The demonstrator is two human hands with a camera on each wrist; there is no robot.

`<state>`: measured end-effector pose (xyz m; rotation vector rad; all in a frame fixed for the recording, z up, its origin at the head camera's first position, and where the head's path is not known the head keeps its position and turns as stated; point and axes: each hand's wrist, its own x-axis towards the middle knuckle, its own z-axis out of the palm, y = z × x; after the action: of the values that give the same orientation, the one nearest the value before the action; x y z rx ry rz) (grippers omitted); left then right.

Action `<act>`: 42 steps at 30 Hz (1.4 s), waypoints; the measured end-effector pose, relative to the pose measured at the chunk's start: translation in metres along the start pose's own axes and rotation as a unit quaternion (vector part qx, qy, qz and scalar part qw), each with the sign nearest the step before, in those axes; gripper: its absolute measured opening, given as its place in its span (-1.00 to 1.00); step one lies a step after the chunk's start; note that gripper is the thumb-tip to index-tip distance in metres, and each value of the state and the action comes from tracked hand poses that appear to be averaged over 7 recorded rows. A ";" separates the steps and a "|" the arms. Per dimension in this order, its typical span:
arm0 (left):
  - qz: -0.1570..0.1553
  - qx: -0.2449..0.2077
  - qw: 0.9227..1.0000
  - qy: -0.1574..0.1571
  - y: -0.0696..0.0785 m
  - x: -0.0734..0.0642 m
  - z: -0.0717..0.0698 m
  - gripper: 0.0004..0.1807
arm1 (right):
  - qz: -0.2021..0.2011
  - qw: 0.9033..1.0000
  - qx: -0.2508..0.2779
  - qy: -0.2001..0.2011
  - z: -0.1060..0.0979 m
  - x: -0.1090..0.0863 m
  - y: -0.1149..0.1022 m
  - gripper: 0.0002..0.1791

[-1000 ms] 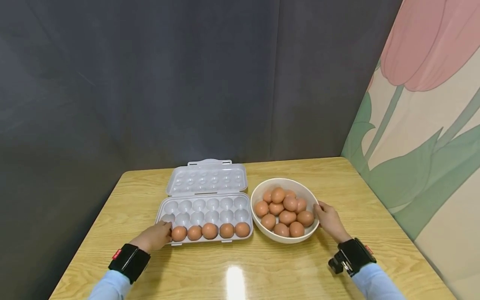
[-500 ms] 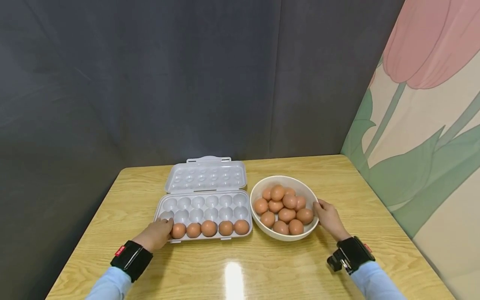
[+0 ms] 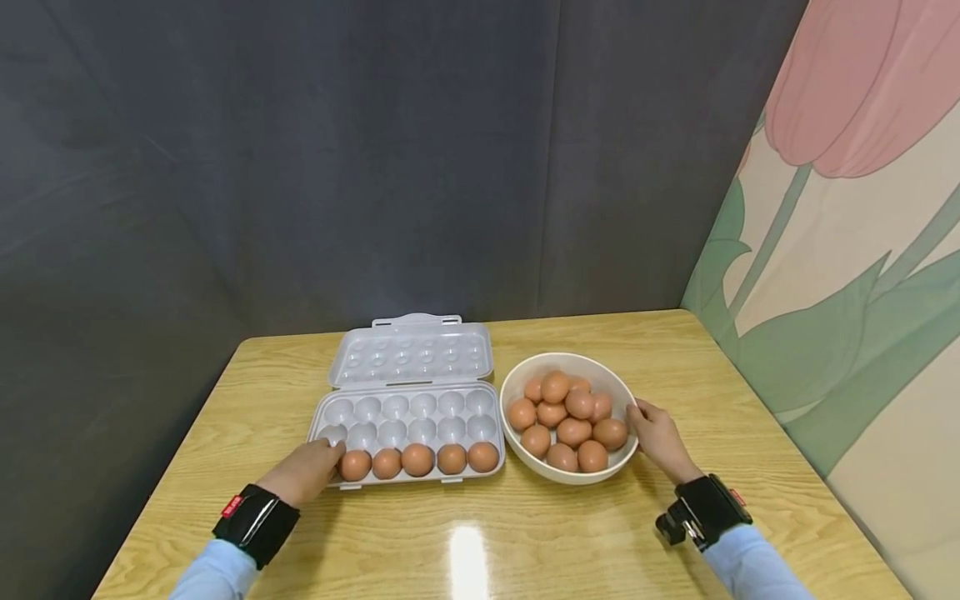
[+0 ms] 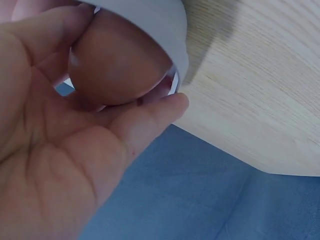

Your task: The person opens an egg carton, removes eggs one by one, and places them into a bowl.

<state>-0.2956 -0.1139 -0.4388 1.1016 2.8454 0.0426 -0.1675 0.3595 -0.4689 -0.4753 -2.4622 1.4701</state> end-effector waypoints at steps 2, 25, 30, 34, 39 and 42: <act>0.003 0.006 1.000 0.006 -0.001 0.001 -0.001 -0.86 | -0.001 1.000 0.001 -0.003 -0.001 0.000 0.000 -0.47; 0.002 0.037 0.999 0.035 -0.001 0.009 -0.023 -0.86 | 0.006 1.000 0.000 0.003 -0.002 -0.003 0.001 -0.48; 0.008 0.048 0.997 0.053 0.009 0.010 -0.034 -0.75 | 0.007 1.000 0.001 0.002 -0.001 -0.003 0.001 -0.49; 0.034 0.058 0.993 0.094 0.021 0.013 -0.043 -0.76 | 0.005 1.000 -0.002 0.001 -0.001 -0.004 0.003 -0.49; 0.078 0.042 0.984 0.152 0.043 0.021 -0.057 -0.74 | 0.002 1.000 -0.003 0.009 -0.001 -0.003 0.002 -0.51; 0.104 0.027 0.977 0.182 0.057 0.028 -0.067 -0.71 | 0.000 1.000 0.001 0.009 0.000 -0.001 0.000 -0.52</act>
<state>-0.2843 -0.0530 -0.3711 1.5444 3.0404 0.2025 -0.1664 0.3588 -0.4694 -0.4857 -2.4483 1.4612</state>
